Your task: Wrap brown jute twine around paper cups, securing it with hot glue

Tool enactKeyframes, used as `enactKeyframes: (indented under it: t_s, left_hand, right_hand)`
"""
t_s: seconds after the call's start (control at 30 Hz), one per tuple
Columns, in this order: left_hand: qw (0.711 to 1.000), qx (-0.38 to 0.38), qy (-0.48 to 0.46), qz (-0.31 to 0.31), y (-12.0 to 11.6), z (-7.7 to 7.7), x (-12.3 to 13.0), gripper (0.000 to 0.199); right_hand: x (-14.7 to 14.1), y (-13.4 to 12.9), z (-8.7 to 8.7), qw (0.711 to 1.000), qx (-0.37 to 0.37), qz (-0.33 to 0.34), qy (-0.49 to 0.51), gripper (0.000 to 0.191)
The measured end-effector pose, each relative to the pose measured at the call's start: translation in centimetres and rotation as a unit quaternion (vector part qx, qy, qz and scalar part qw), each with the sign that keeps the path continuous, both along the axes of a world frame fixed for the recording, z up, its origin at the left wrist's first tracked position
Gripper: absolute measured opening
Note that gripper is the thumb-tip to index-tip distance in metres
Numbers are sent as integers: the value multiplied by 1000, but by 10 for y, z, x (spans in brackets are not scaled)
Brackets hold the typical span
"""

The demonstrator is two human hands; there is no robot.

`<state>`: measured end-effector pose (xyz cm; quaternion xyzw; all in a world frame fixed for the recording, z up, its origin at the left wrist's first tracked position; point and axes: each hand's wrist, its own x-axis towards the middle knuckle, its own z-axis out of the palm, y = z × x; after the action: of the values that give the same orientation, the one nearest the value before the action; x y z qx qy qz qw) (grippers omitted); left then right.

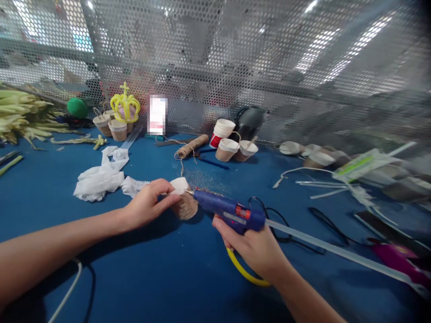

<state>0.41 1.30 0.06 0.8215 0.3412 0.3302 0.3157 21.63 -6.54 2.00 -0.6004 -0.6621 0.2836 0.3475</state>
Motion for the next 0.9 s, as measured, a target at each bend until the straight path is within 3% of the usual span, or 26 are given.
enactKeyframes:
  t_s: [0.27,0.57,0.73,0.9]
  left_hand:
    - [1000,25,1,2,3,-2,0,23]
    - [996,66,25,-60,3,0,-1,20]
    - [993,69,25,-89,5,0,-2,18]
    - [992,44,6,-120,5,2,-2,18]
  right_hand:
    - [2,-3,2,995,43,33,-89,15]
    - [33,-3,-19,971,93,87,-202,21]
    - [30,-3,-20,966,103,103,-214,21]
    - [27,-5,-17,976,112,66,-175,17]
